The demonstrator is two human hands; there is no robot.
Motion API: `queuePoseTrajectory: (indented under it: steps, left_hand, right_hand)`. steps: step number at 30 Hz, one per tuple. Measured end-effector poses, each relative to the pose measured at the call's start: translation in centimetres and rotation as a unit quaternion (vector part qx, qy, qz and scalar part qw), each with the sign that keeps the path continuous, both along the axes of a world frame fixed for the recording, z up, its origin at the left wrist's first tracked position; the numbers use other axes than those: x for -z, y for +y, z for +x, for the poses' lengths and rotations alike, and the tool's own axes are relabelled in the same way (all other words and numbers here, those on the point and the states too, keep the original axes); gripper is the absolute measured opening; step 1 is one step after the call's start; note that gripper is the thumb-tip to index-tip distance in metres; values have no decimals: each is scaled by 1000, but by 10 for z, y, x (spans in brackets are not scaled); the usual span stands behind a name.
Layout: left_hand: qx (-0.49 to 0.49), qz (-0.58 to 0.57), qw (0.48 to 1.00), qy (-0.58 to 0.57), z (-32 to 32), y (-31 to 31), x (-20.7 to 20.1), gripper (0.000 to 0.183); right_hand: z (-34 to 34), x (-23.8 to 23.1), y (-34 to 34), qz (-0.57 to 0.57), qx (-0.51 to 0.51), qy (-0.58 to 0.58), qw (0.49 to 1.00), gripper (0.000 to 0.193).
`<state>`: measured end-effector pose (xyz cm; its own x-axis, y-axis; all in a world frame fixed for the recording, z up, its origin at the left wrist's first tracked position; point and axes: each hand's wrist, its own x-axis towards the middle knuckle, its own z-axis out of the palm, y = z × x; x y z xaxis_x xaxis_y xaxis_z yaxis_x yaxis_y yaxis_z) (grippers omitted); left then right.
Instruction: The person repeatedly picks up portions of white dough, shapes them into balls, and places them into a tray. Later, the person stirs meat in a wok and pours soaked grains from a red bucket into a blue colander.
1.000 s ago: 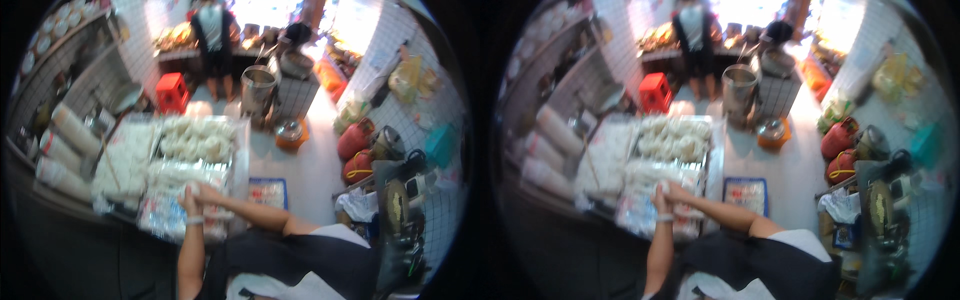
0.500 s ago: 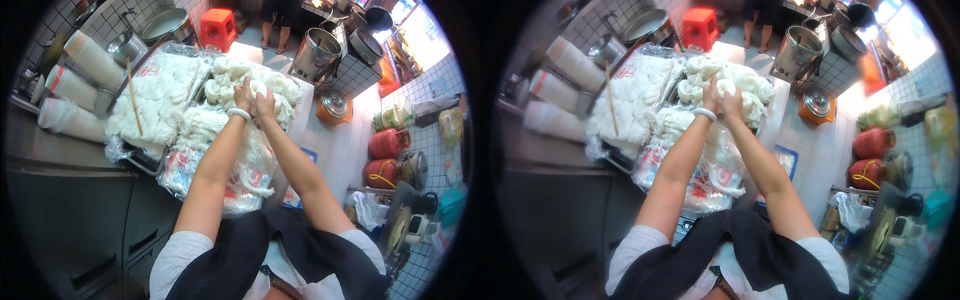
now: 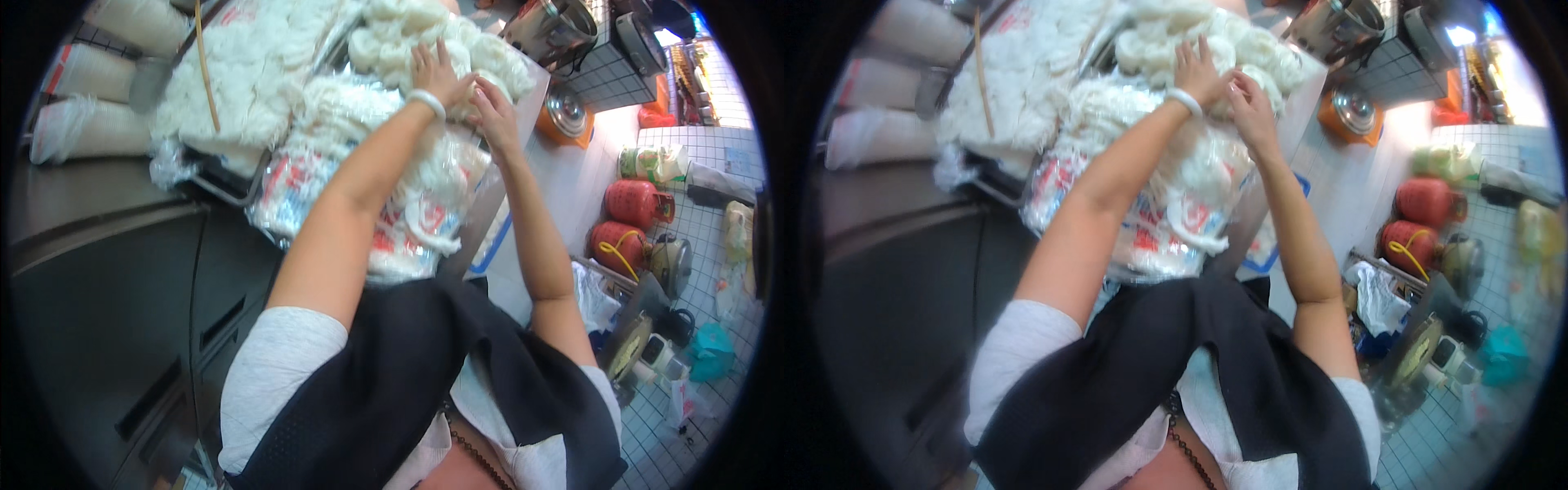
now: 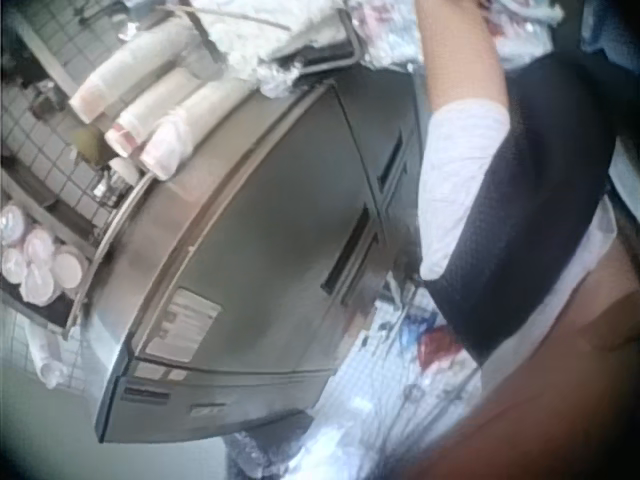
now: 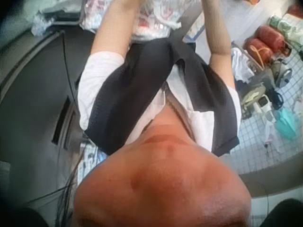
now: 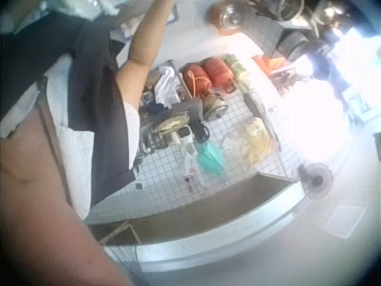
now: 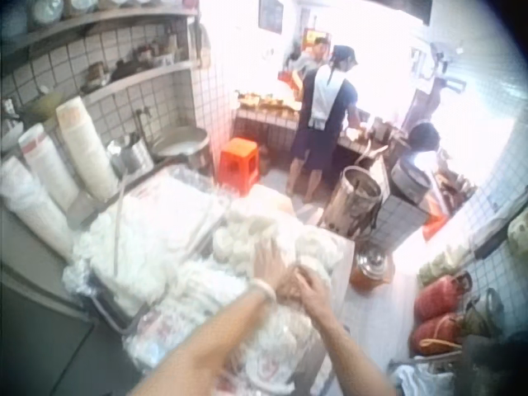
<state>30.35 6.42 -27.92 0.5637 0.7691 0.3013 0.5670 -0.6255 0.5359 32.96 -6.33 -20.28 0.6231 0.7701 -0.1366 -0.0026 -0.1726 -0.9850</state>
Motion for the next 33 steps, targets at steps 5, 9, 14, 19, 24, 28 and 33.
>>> queuePoseTrajectory:
  steps: [5,9,14,19,24,28,33]
  left_hand:
    - [-1,-65,975,-213,-78,15,-49,56]
    - [-177,-172,903,-352,-182,-34,-39,9]
    - [-208,-342,891,-213,-262,-170,-28,9]
    - [-94,-637,647,-409,-245,-233,-54,34]
    - [-43,-747,456,-482,-221,-181,-84,34]
    - [-70,-714,466,-517,-228,-119,-129,18]
    - [88,-611,646,-449,-251,-57,-222,17]
  right_hand:
    - [-63,2,-87,-146,-163,-228,949,22]
    - [-112,19,-129,-120,-289,-434,845,25]
    - [-118,30,-129,-151,-297,-415,846,29]
    - [-95,-16,-99,-127,-298,-35,945,24]
    - [-135,-62,-101,-85,-404,-216,885,25]
    - [-130,-71,-112,51,-284,-141,947,21]
    - [-104,-31,-82,-53,-291,-268,917,22]
